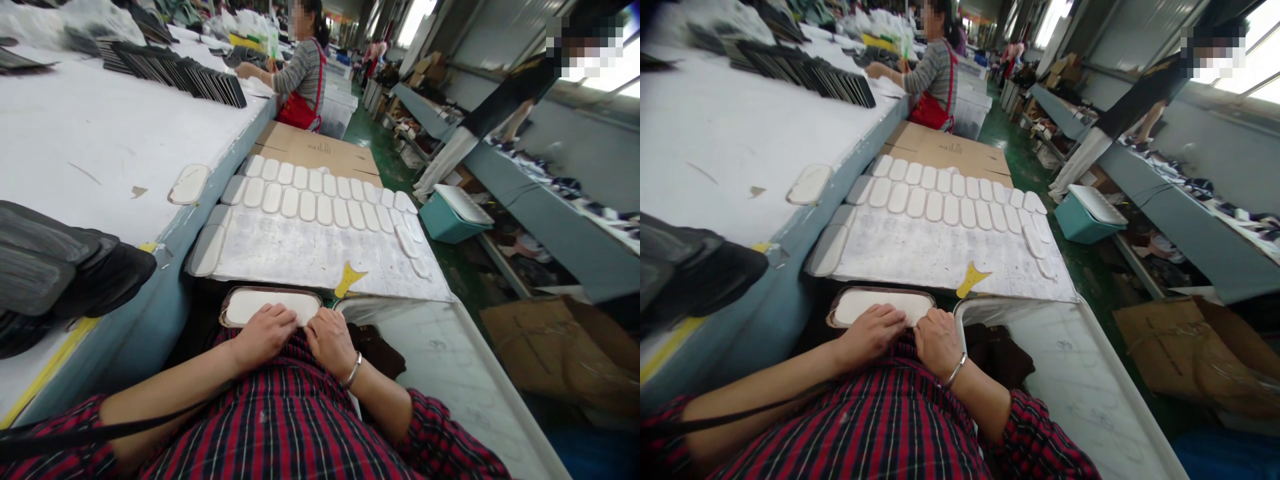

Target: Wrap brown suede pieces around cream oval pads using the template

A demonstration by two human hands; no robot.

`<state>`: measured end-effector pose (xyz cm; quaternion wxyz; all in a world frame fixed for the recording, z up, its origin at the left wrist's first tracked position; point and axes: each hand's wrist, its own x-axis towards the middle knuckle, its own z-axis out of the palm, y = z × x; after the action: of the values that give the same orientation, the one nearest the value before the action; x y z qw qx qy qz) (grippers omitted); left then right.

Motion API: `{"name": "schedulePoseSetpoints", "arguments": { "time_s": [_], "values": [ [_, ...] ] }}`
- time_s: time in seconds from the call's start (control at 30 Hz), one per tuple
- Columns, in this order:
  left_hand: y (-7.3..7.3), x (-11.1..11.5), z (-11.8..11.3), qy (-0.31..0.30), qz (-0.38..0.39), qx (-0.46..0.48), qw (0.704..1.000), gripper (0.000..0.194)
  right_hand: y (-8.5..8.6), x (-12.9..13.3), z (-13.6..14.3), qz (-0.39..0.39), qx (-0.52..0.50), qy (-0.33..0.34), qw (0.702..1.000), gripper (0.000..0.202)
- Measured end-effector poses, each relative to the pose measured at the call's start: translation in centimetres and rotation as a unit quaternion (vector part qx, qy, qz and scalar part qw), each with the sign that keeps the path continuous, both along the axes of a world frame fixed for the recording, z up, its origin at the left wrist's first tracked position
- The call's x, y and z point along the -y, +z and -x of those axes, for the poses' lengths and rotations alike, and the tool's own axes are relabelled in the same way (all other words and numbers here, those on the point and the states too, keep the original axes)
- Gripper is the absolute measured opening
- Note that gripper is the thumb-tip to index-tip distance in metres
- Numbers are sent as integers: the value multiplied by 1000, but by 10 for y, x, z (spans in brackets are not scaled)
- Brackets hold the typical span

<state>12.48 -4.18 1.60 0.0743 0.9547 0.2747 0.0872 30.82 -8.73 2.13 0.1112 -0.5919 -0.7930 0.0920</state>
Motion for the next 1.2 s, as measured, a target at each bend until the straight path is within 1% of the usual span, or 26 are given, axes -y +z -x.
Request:
{"name": "schedulePoseSetpoints", "arguments": {
  "time_s": [0.1,0.2,0.3,0.37,0.4,0.43,0.47,0.53,0.57,0.6,0.63,0.67,0.7,0.77,0.83,0.9,0.97,1.03,1.13,1.2],
  "values": [
    [0,2,-4,34,9,8,999,17,6,-5,9,44,14,-50,998,13],
    [3,3,-9,63,18,9,998,20,12,-9,17,66,30,-88,994,1],
    [6,2,-12,87,40,11,995,17,17,-11,20,80,40,-103,991,10],
    [7,0,-8,84,79,23,993,14,19,-12,20,86,42,-102,990,12],
    [8,-1,-4,72,104,35,991,15,20,-12,19,88,43,-99,990,12],
    [8,-2,1,57,132,52,988,22,21,-13,18,88,44,-96,990,13],
    [8,-2,8,43,162,74,983,35,21,-13,17,88,45,-91,991,13],
    [8,-2,25,42,224,136,964,60,21,-13,16,80,43,-79,993,11],
    [8,-1,35,58,242,174,953,64,21,-13,16,76,38,-71,994,11],
    [9,-1,45,75,242,207,945,62,21,-12,15,72,31,-63,995,10],
    [9,-1,55,91,222,231,943,56,22,-12,14,70,24,-52,996,10],
    [10,-1,64,102,185,240,948,48,22,-11,13,67,17,-36,997,11],
    [11,-2,71,107,141,229,957,42,23,-9,13,63,10,-14,998,14],
    [10,-2,82,100,69,168,978,33,24,-7,13,49,-4,45,998,25],
    [8,-1,86,85,42,103,990,30,24,-5,16,22,-13,98,995,36],
    [4,1,84,69,32,62,995,30,22,-3,21,-12,-4,125,992,35],
    [0,5,77,64,19,39,997,33,17,-2,27,-50,25,141,988,24],
    [-2,8,70,70,1,21,997,35,12,-1,32,-79,58,167,981,19],
    [-3,11,64,80,-23,5,997,38,8,-1,35,-102,90,207,969,18],
    [-3,13,62,83,-30,5,996,37,8,-3,35,-113,104,222,963,17]
  ]
}}
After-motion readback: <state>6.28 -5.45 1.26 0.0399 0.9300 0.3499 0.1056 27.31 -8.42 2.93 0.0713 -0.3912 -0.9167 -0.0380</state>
